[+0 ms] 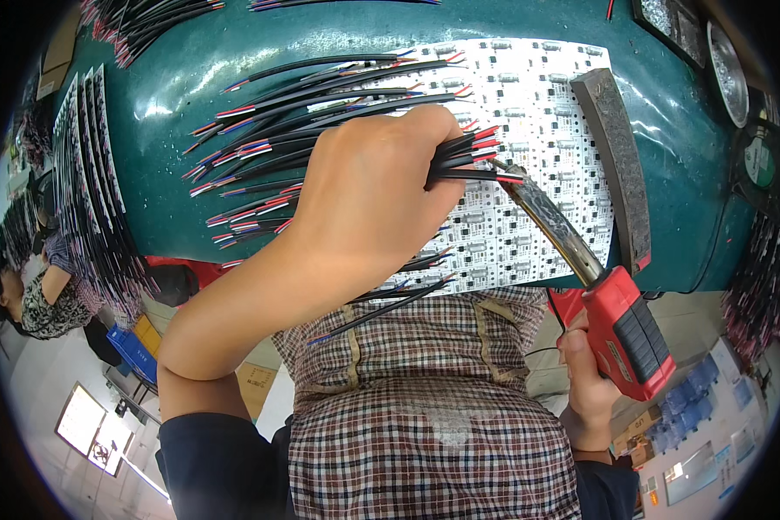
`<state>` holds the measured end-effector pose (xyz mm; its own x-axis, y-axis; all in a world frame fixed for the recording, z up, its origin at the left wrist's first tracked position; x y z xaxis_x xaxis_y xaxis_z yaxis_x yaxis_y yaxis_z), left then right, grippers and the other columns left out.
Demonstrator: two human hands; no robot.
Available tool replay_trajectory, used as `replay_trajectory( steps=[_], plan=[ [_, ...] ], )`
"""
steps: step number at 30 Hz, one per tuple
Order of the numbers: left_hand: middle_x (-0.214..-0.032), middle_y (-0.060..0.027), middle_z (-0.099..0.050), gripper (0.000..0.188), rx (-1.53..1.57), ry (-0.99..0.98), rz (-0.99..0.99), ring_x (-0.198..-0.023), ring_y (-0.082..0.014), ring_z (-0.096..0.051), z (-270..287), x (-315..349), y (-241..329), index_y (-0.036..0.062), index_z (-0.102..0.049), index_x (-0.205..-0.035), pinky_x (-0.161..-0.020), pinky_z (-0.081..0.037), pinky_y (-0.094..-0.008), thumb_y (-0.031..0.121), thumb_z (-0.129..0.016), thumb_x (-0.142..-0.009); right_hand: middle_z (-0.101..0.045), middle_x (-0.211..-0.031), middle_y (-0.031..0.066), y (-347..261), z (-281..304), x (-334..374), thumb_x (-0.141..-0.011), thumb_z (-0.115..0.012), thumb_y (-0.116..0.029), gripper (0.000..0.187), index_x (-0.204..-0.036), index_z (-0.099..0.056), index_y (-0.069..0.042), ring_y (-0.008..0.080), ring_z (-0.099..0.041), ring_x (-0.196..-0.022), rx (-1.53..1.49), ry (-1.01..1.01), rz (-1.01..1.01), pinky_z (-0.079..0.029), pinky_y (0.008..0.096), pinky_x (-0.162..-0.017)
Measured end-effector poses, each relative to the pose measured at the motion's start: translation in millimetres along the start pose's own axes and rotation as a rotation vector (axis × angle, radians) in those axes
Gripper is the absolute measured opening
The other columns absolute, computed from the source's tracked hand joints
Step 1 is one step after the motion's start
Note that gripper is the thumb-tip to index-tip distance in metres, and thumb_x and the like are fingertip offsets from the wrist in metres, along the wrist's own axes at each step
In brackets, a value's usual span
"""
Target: The person solders wires onto small LED circuit boards using a soldering iron and solder wire.
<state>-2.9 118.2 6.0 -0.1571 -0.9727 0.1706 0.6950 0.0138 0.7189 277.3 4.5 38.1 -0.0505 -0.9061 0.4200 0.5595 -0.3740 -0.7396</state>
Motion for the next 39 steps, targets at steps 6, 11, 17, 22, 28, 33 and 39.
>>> replay_trajectory(
  steps=[6,11,17,22,28,33,39],
  plan=[
    [-0.072,-0.0121,-0.067,0.02,0.006,-0.02,0.003,-0.06,-0.023,-0.064,0,-1,1,0.0001,-0.066,-0.095,-0.059,-0.049,-0.0312,0.006,-0.075,-0.078,-0.07,-0.094,0.0109,-2,-2,-5,-0.079,-0.079,-0.007,0.025,-0.102,-0.072,-0.002,0.0241,-0.068,-0.081,-0.026,-0.034,0.015,-0.053,0.0356,-0.076],
    [-0.074,-0.0143,-0.068,0.019,0.019,-0.032,0.008,-0.065,-0.029,-0.065,1,-3,1,0.0003,-0.066,-0.093,-0.061,-0.051,-0.0379,0.008,-0.076,-0.079,-0.071,-0.095,0.0109,-2,-2,-3,-0.079,-0.08,-0.007,0.026,-0.103,-0.072,-0.002,0.0246,-0.068,-0.083,-0.017,-0.029,0.009,-0.053,0.0359,-0.077],
    [-0.075,-0.0125,-0.067,0.022,-0.002,-0.035,-0.007,-0.06,-0.0219,-0.062,2,-2,2,-0.0016,-0.066,-0.097,-0.059,-0.049,-0.0318,0.007,-0.077,-0.079,-0.065,-0.086,0.0079,-6,3,-4,-0.085,-0.072,-0.005,0.019,-0.102,-0.067,0.0,0.0169,-0.061,-0.072,0.133,-0.061,0.154,-0.048,0.0304,-0.066],
    [-0.073,-0.0128,-0.066,0.024,-0.006,-0.031,-0.032,-0.059,-0.0217,-0.06,1,-3,1,-0.0022,-0.067,-0.097,-0.058,-0.048,-0.0317,0.011,-0.079,-0.081,-0.058,-0.076,0.0047,-13,-1,-2,-0.09,-0.064,-0.003,0.014,-0.103,-0.061,0.002,0.0089,-0.052,-0.06,0.075,-0.111,0.206,-0.044,0.0253,-0.055],
    [-0.072,-0.0142,-0.066,0.025,-0.007,-0.032,-0.049,-0.057,-0.0231,-0.06,2,-4,2,-0.0028,-0.068,-0.095,-0.057,-0.048,-0.0323,0.013,-0.081,-0.081,-0.058,-0.075,0.0044,-5,-1,-2,-0.09,-0.064,-0.002,0.014,-0.103,-0.061,0.002,0.0089,-0.052,-0.06,0.079,-0.095,0.23,-0.046,0.026,-0.057],
    [-0.072,-0.0152,-0.067,0.027,-0.02,-0.044,-0.065,-0.057,-0.0239,-0.061,2,-5,3,-0.0035,-0.069,-0.095,-0.057,-0.048,-0.033,0.015,-0.081,-0.082,-0.058,-0.075,0.0041,-5,-4,-3,-0.09,-0.066,-0.005,0.009,-0.097,-0.062,0.001,0.0085,-0.051,-0.059,0.079,-0.092,0.205,-0.043,0.0245,-0.056],
    [-0.073,-0.0154,-0.067,0.026,-0.034,-0.049,-0.042,-0.057,-0.0243,-0.062,3,-4,3,-0.0036,-0.068,-0.094,-0.057,-0.049,-0.0333,0.015,-0.081,-0.081,-0.071,-0.097,0.0115,4,1,2,-0.082,-0.077,-0.007,0.026,-0.106,-0.071,0.0,0.0244,-0.069,-0.084,0.049,-0.104,0.055,-0.054,0.0354,-0.078]
  ],
)
Point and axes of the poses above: each hand's wrist, its own x-axis away from the middle knuckle, its own z-axis out of the back of the hand, y = z × x, the point moved 4 cm from there along -x, towards the middle knuckle
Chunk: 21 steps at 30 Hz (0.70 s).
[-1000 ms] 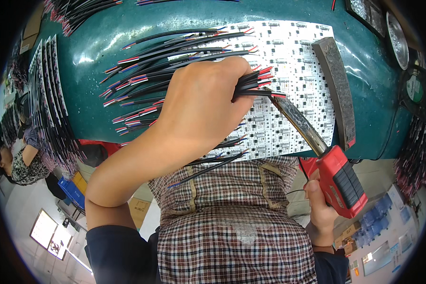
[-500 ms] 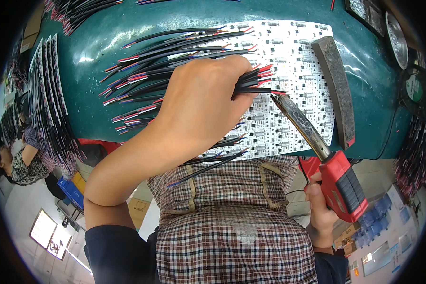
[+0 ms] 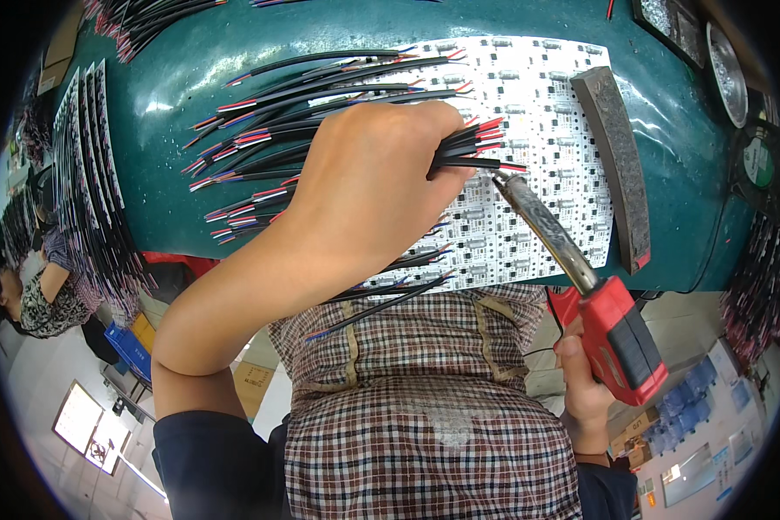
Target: The person solders wires onto small LED circuit boards using a soldering iron and solder wire.
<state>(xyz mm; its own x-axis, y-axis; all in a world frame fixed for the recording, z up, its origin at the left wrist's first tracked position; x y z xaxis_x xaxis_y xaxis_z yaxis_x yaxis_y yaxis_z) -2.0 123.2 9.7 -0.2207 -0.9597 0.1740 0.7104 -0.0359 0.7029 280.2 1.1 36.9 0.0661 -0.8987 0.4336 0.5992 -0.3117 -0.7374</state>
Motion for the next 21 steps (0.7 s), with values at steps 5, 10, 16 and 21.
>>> replay_trajectory(
  steps=[5,10,16,21],
  plan=[
    [-0.073,-0.0156,-0.067,0.026,0.015,0.024,-0.006,-0.058,-0.0243,-0.062,-2,1,0,-0.0034,-0.068,-0.092,-0.057,-0.049,-0.0333,0.016,-0.081,-0.081,-0.051,-0.07,0.004,-9,-8,-1,-0.093,-0.063,-0.007,0.011,-0.089,-0.056,0.0,0.0087,-0.045,-0.055,-0.113,0.07,0.044,-0.037,0.0246,-0.05],
    [-0.074,-0.0148,-0.068,0.026,-0.054,-0.015,-0.013,-0.06,-0.0244,-0.063,-1,1,2,-0.0024,-0.065,-0.095,-0.057,-0.049,-0.0335,0.014,-0.079,-0.082,-0.05,-0.07,0.0046,-11,-9,-5,-0.092,-0.06,-0.004,0.008,-0.088,-0.055,0.001,0.0098,-0.044,-0.054,-0.216,0.099,0.062,-0.036,0.025,-0.049],
    [-0.082,-0.0108,-0.07,0.022,0.1,-0.114,0.113,-0.065,-0.0209,-0.065,1,3,-6,-0.0004,-0.06,-0.11,-0.061,-0.051,-0.0318,0.007,-0.067,-0.09,-0.051,-0.073,0.0066,-13,-9,-9,-0.091,-0.059,-0.003,0.007,-0.089,-0.055,0.003,0.0097,-0.043,-0.052,-0.274,0.099,0.12,-0.036,0.0251,-0.048],
    [-0.091,-0.0123,-0.071,0.014,-0.138,0.131,-0.04,-0.075,-0.0168,-0.068,20,4,5,-0.0036,-0.062,-0.109,-0.071,-0.053,-0.0265,0.004,-0.056,-0.099,-0.051,-0.074,0.0076,-12,-8,-5,-0.092,-0.061,-0.006,0.011,-0.091,-0.054,0.003,0.0097,-0.043,-0.051,-0.234,0.117,0.102,-0.036,0.0248,-0.046]
  ],
)
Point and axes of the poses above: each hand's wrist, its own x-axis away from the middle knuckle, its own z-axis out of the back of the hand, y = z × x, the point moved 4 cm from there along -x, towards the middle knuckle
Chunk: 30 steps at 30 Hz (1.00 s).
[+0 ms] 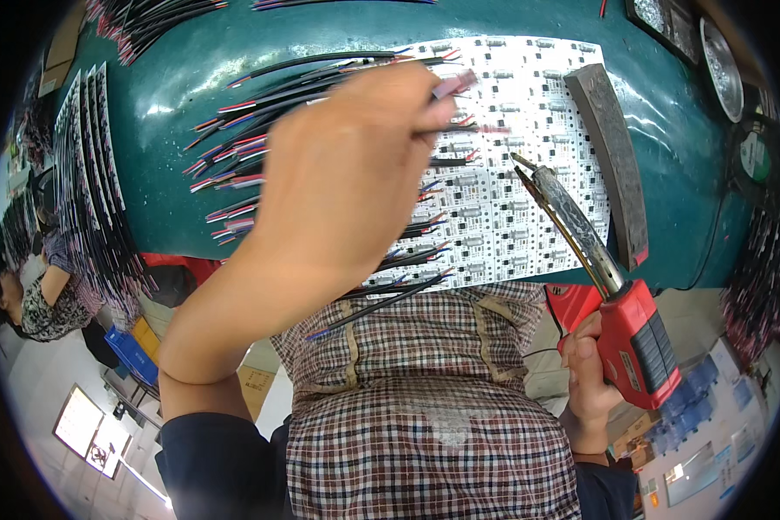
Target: The person solders wires onto small LED circuit boards using a soldering iron and solder wire.
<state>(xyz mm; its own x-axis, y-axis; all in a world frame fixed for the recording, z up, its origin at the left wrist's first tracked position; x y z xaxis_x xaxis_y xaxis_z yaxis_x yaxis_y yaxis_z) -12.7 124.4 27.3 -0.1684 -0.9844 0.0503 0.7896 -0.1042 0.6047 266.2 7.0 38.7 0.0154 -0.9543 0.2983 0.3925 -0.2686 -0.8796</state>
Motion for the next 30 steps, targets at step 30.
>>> replay_trajectory(
  steps=[30],
  plan=[
    [-0.067,-0.0104,-0.067,0.018,0.114,-0.055,0.161,-0.056,-0.0248,-0.064,-32,23,1,0.0037,-0.062,-0.089,-0.055,-0.048,-0.0348,0.01,-0.075,-0.078,-0.069,-0.087,0.0132,16,2,2,-0.076,-0.077,-0.004,0.026,-0.1,-0.07,0.002,0.0287,-0.068,-0.073,0.178,-0.092,-0.029,-0.054,0.0363,-0.067]
  ],
)
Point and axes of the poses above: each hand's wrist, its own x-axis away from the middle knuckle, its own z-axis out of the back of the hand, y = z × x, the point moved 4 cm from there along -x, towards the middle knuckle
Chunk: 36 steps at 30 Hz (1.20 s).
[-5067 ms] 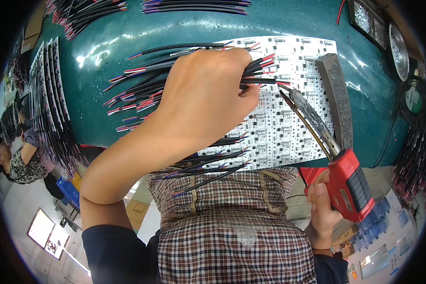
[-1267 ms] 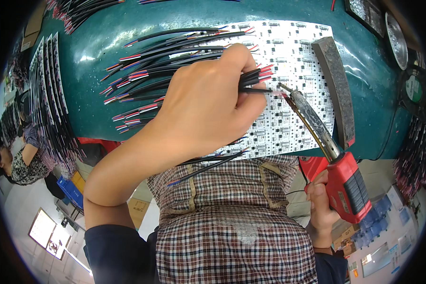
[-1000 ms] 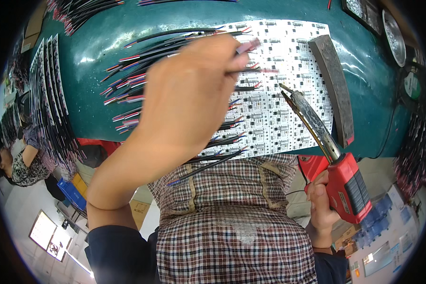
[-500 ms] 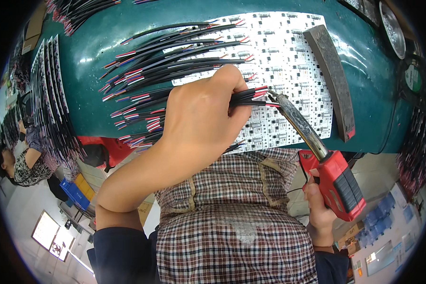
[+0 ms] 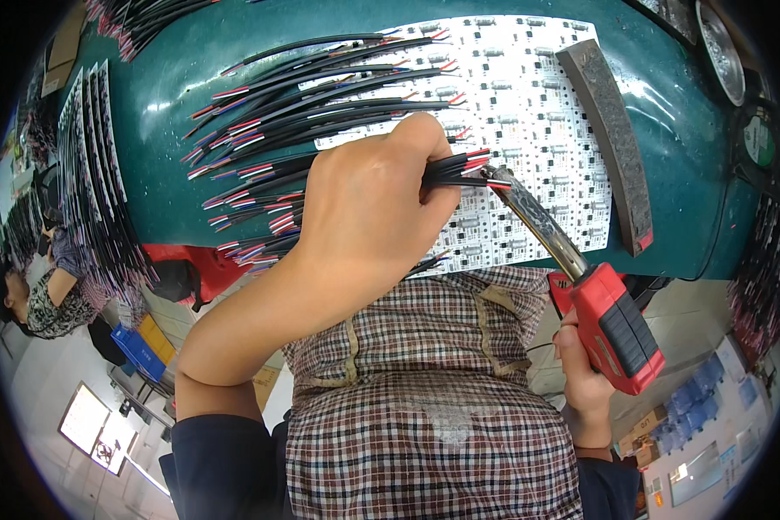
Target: The person solders wires onto small LED circuit boards using a soldering iron and solder wire.
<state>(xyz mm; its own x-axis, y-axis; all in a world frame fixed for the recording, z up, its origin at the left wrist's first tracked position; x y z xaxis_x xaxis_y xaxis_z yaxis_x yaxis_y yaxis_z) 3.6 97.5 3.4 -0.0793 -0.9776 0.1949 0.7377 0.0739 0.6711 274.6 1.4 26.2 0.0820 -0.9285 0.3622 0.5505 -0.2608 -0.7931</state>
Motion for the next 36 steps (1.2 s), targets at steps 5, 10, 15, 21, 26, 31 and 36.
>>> replay_trajectory(
  steps=[5,10,15,21,26,31,36],
  plan=[
    [-0.068,-0.0086,-0.069,0.013,-0.014,0.009,-0.012,-0.051,-0.0184,-0.061,-1,0,-1,0.0038,-0.064,-0.088,-0.053,-0.045,-0.0289,0.009,-0.073,-0.08,-0.069,-0.088,0.0137,-3,1,-2,-0.076,-0.078,-0.004,0.026,-0.1,-0.07,0.001,0.0294,-0.068,-0.074,-0.004,-0.007,-0.006,-0.053,0.0361,-0.067],
    [-0.07,-0.008,-0.07,0.013,-0.003,0.016,-0.012,-0.052,-0.0193,-0.061,-1,-1,0,0.0039,-0.064,-0.087,-0.054,-0.046,-0.0291,0.009,-0.074,-0.08,-0.069,-0.09,0.0143,-2,9,6,-0.076,-0.078,-0.005,0.025,-0.1,-0.07,0.0,0.0301,-0.068,-0.075,0.032,0.059,-0.015,-0.053,0.0371,-0.069],
    [-0.068,-0.0106,-0.067,0.017,0.023,0.001,-0.012,-0.058,-0.0247,-0.063,-1,-1,-2,0.003,-0.064,-0.088,-0.056,-0.049,-0.0349,0.011,-0.076,-0.079,-0.069,-0.089,0.0137,-2,6,6,-0.077,-0.077,-0.006,0.025,-0.1,-0.07,0.0,0.03,-0.068,-0.077,-0.015,0.042,-0.043,-0.054,0.0369,-0.071],
    [-0.069,-0.009,-0.067,0.018,0.013,-0.032,-0.021,-0.053,-0.0179,-0.059,1,-4,-2,0.0022,-0.065,-0.088,-0.053,-0.045,-0.0288,0.013,-0.078,-0.082,-0.07,-0.088,0.0135,-2,5,6,-0.076,-0.077,-0.005,0.025,-0.099,-0.071,0.0,0.0301,-0.069,-0.076,0.004,0.038,-0.067,-0.054,0.0373,-0.071],
    [-0.069,-0.0096,-0.067,0.017,0.011,-0.015,-0.039,-0.055,-0.0207,-0.061,1,-3,-1,0.0025,-0.065,-0.087,-0.054,-0.046,-0.0305,0.012,-0.078,-0.082,-0.069,-0.088,0.0133,0,5,6,-0.076,-0.077,-0.005,0.024,-0.099,-0.071,0.0,0.0298,-0.069,-0.075,-0.009,0.02,-0.074,-0.054,0.0374,-0.071],
    [-0.069,-0.0095,-0.067,0.016,0.008,-0.005,-0.053,-0.056,-0.0219,-0.063,1,-2,0,0.0029,-0.065,-0.087,-0.055,-0.047,-0.0314,0.011,-0.078,-0.081,-0.069,-0.089,0.0132,-1,6,6,-0.076,-0.078,-0.005,0.025,-0.1,-0.071,0.0,0.0291,-0.068,-0.075,0.008,-0.013,-0.066,-0.053,0.0372,-0.071],
    [-0.07,-0.0097,-0.067,0.015,0.012,-0.001,-0.056,-0.056,-0.0204,-0.062,0,-2,-1,0.0025,-0.066,-0.086,-0.055,-0.047,-0.0307,0.011,-0.078,-0.081,-0.07,-0.09,0.0124,4,11,16,-0.077,-0.077,-0.005,0.025,-0.101,-0.072,-0.001,0.0277,-0.068,-0.078,0.04,0.079,-0.068,-0.053,0.0372,-0.073]
  ],
)
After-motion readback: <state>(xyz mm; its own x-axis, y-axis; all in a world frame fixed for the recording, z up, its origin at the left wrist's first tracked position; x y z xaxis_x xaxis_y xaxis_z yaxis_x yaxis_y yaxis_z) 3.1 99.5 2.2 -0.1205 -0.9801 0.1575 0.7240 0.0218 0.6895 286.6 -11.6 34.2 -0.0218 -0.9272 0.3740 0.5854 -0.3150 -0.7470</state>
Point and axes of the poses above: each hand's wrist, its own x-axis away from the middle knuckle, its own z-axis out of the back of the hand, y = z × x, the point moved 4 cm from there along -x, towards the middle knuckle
